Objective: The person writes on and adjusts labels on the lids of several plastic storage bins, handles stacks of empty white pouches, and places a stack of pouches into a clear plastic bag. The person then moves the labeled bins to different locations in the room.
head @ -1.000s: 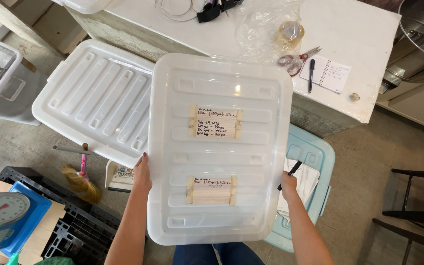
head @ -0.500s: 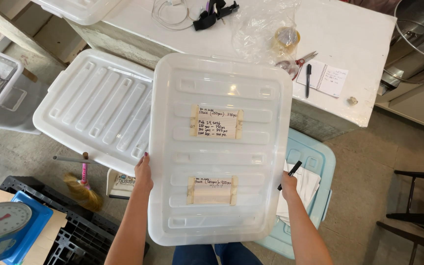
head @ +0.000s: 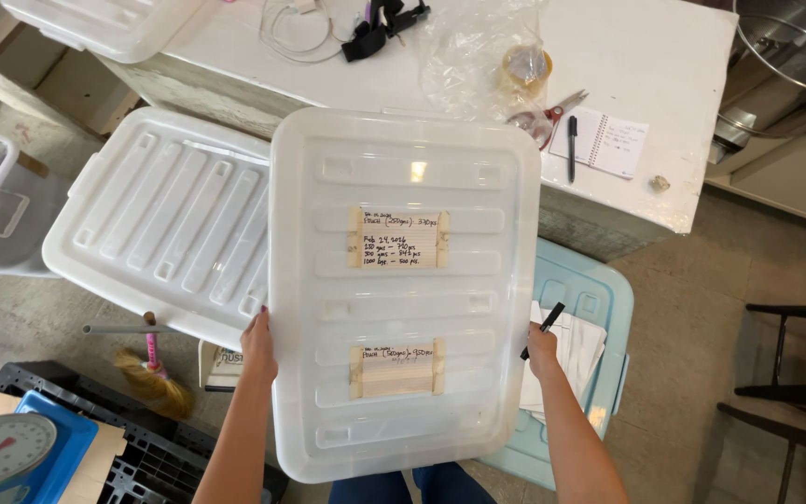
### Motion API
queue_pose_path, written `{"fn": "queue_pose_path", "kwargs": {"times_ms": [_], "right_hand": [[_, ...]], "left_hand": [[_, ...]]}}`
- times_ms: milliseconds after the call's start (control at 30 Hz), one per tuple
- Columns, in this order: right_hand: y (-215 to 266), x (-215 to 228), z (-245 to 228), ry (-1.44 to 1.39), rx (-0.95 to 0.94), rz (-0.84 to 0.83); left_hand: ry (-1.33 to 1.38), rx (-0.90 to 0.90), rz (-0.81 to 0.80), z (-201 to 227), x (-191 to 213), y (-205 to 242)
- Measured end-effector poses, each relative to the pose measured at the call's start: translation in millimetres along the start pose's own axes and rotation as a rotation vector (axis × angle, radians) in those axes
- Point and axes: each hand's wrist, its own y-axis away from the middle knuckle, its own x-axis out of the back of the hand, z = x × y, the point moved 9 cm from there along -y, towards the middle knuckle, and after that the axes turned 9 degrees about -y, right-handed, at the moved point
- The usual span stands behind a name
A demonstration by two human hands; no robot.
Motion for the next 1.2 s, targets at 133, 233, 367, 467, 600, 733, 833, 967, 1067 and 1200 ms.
{"fn": "queue_pose_path", "kwargs": {"times_ms": [133, 233, 367, 467, 600, 733, 833, 967, 1067, 1200], "right_hand": [[46, -5, -27, 0.005, -0.02, 0.011], [53, -10, -36, -0.007, 0.0, 0.018], [68, -5, -67, 0.125, 0.065, 0.088], [46, 14, -87, 0.235, 0.181, 0.178], [42, 15, -164, 0.308, 0.416, 0.262], [22, 3, -252, 0.225, 0.507, 0.22], [15, -22, -327, 0.296, 0.645, 0.127], [8, -47, -394, 0.401, 0.684, 0.109], [14, -53, -424, 0.347, 0.717, 0.16], [19, -51, -439, 0.266, 0.672, 0.263]], "left_hand": [[-0.078, 0.007, -0.007, 2, 3, 1], [-0.044, 0.001, -0.053, -18, 7, -32], [0.026, -0.004, -0.099, -41, 8, -70], [0.028, 0.011, -0.119, -48, 11, -82], [0.039, 0.021, -0.14, -56, 10, -100], [0.015, 0.034, -0.143, -27, 4, -65], [-0.04, 0.139, -0.091, -14, 1, -46], [-0.118, 0.17, -0.085, 16, -6, -12], [-0.113, 0.182, -0.083, 15, -7, -13], [-0.076, 0.195, -0.049, 2, -5, -32]]}}
